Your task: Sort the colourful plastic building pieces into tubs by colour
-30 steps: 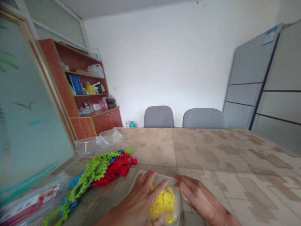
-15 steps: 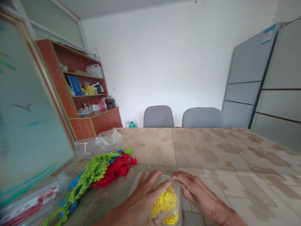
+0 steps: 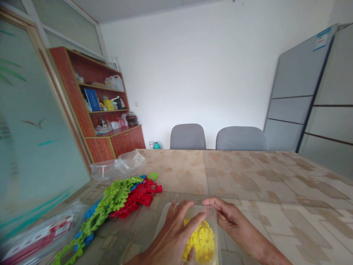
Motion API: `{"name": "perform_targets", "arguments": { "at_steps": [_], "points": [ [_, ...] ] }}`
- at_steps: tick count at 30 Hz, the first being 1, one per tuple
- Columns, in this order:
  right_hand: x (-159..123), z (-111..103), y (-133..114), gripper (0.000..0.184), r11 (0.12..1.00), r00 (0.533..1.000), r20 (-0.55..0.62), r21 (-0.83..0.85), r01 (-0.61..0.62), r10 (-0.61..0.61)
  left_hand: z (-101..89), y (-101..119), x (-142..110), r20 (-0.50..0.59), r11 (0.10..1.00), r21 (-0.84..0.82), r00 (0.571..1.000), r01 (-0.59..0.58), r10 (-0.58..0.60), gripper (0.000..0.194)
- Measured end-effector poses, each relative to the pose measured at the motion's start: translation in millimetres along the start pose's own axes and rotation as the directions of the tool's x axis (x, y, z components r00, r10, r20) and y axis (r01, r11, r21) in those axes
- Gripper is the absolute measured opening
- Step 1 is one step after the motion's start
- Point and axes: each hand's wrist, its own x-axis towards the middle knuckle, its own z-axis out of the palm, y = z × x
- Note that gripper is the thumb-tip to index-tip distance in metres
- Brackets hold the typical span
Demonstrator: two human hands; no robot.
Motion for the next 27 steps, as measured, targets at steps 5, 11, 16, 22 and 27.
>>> {"name": "perform_targets", "arguments": {
  "at_steps": [5,11,16,22,27],
  "points": [
    [4,4,5,0.032,1.0,1.0,-0.012,0.021,0.009,-0.008,6.0,-2,1,0.008,1.0,-0.019,1.0,0.012,-0.011,0.079],
    [9,16,14,0.033,1.0,1.0,-0.008,0.026,-0.014,0.015,3.3,-5,0,0.041,0.998,-0.014,0.998,-0.054,0.054,0.071],
    [8,19,21,0.034,0.999,0.999,-0.042,0.032,-0.007,0.008,-22.8,-12,-5,0.105,0.996,0.018,0.991,0.085,-0.086,0.1],
    [8,17,21,0.03,0.99,0.996,-0.075,-0.138,0.031,-0.042,-25.9,-25,-5,0.146,0.976,-0.09,0.972,0.198,-0.183,0.108],
    [7,9,15,0.025,0.962,0.995,-0.048,-0.263,0.067,-0.083,-12.8,-11,-4,0.037,0.96,-0.091,0.964,0.264,-0.262,0.09]
  ]
}}
